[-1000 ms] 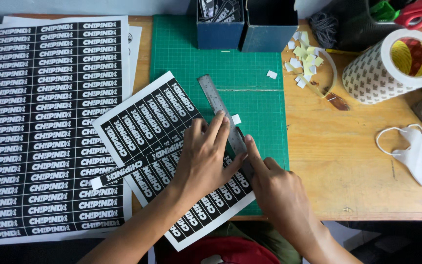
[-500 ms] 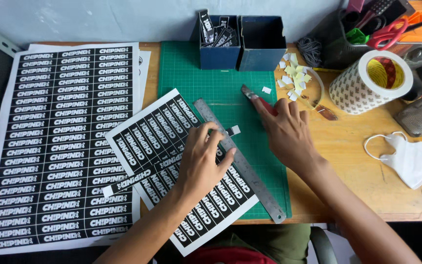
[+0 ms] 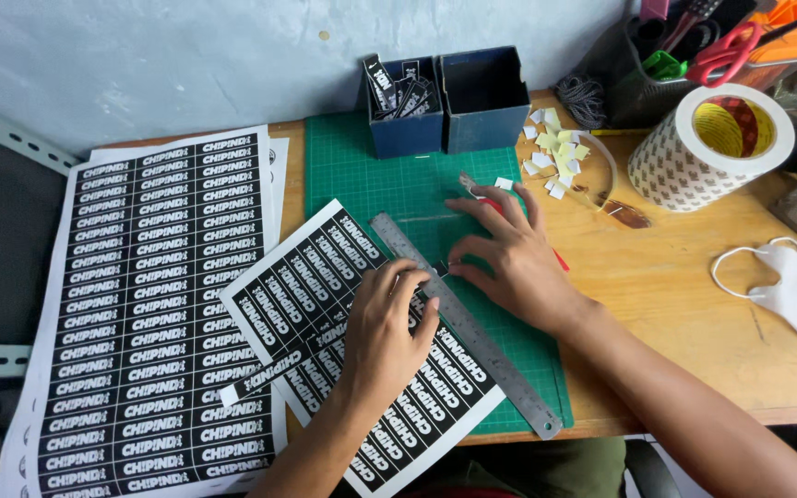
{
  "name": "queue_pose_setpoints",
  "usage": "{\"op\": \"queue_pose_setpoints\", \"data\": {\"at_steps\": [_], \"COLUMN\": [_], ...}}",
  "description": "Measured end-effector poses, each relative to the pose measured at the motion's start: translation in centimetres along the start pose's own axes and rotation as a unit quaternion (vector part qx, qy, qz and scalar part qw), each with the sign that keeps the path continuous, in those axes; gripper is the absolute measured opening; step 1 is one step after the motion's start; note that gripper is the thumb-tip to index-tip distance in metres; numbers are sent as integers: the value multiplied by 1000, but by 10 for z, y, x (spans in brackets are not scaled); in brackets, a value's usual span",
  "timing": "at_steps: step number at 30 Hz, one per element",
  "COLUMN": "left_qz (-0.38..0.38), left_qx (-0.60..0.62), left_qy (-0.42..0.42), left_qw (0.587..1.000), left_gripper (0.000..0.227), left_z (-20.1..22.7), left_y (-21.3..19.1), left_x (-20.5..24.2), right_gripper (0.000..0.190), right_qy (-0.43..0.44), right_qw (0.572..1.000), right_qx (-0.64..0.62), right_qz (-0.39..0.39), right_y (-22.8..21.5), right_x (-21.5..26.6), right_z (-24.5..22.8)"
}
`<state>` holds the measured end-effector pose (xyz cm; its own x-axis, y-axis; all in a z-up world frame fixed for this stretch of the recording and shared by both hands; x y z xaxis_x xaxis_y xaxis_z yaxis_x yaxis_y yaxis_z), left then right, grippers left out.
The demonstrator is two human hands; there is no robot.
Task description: The person cuts individual rectangular stickers from a printed sheet using a utility knife and a metal ruler on a green cutting mat.
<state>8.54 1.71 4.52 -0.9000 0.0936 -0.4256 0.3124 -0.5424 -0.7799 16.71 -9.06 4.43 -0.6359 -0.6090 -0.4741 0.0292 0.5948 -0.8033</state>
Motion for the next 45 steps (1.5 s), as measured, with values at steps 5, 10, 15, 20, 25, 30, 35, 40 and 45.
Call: {"op": "queue_pose_setpoints", "data": {"at_steps": [5, 10, 15, 20, 25, 30, 35, 40, 45], "left_qz": [-44, -63, -164, -291, -353, -345, -347, -302, -321], "left_qx": [-36, -27, -11, 1, -32, 1, 82, 143, 146], "left_qy": [3, 26, 16, -23, 16, -15, -45, -43, -57], "left_qw": [998, 997, 986, 957, 935, 938, 933, 942, 934], "left_gripper": [25, 28, 47, 65, 69, 24, 18, 20, 22], "left_z": [8, 18, 16, 10, 2, -12, -38, -48, -52], "left_y": [2, -1, 11, 17, 22, 13, 18, 17, 19], "left_x": [3, 3, 11, 28, 22, -42, -52, -42, -39], "right_gripper": [9, 5, 9, 2, 22, 5, 9, 33, 81], "right_qy": [28, 76, 71, 108, 192, 89, 48, 42, 131], "right_qw": [994, 981, 983, 972, 964, 985, 997, 995, 975], "right_qx": [-94, -160, -124, -79, 46, -61, -60, -49, 30], "right_qz": [40, 80, 118, 193, 178, 131, -15, -81, -175], "right_y": [-17, -20, -34, -66, -50, -47, -2, 17, 44], "right_x": [-2, -2, -5, -7, -6, -32, -18, 11, 23], "right_z": [20, 40, 51, 90, 130, 47, -12, -21, 1]}}
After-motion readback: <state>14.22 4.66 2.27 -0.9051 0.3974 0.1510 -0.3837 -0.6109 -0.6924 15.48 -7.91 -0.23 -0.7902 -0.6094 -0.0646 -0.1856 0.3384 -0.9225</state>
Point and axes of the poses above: each hand's wrist, its own x-axis away from the middle knuckle, its own y-axis out of the palm, z = x × y, the point moved 10 cm from there along -x, towards the middle knuckle, and after that the axes turned 7 degrees about y, right-handed, at the moved point
